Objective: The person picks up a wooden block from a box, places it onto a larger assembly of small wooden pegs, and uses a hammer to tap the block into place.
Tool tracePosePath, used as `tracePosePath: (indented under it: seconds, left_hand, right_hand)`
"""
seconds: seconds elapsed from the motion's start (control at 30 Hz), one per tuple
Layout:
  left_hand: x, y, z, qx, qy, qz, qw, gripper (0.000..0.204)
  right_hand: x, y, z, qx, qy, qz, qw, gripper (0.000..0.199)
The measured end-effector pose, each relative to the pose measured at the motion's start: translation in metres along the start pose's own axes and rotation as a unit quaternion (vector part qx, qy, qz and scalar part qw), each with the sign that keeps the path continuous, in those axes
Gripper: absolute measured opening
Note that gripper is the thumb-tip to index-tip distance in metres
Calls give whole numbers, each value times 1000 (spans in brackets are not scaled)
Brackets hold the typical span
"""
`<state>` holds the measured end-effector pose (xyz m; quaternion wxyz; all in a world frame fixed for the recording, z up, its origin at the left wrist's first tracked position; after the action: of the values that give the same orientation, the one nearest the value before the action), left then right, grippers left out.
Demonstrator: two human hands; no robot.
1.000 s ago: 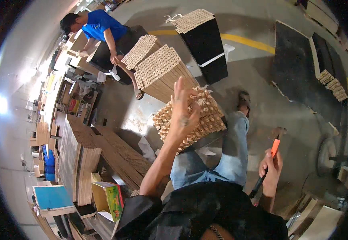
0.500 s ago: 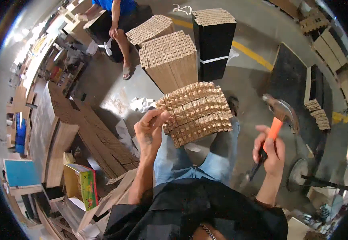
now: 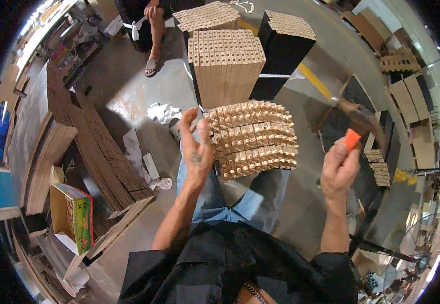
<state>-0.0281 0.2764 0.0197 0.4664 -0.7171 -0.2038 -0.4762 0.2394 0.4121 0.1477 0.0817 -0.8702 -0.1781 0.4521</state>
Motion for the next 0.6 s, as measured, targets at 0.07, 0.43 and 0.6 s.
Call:
tracePosePath:
  seconds: [0.07, 0.43, 0.6]
  left_hand:
    - [5, 3, 12, -41, 59, -40, 997, 50]
    - [-2, 6, 13, -53, 79, -85, 992, 52]
    - [-11, 8, 11, -57, 56, -73, 994, 52]
  right_hand:
    - [19, -4, 31, -74, 229, -2, 971, 26]
    - [-18, -8, 16, -3, 23, 9, 1000, 29]
    - [7, -3, 30, -53, 124, -18, 991, 28]
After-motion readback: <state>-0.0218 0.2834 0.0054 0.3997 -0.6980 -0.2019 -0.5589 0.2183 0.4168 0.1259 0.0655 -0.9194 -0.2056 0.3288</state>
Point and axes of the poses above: each hand's wrist, its own y-axis away from the middle knuckle, its own z-axis out of the palm, x = y × z, the point moved 5 cm from there along -y, towards the middle knuckle, and after that the axes turned 13 degrees about z, right-handed, at the moved point
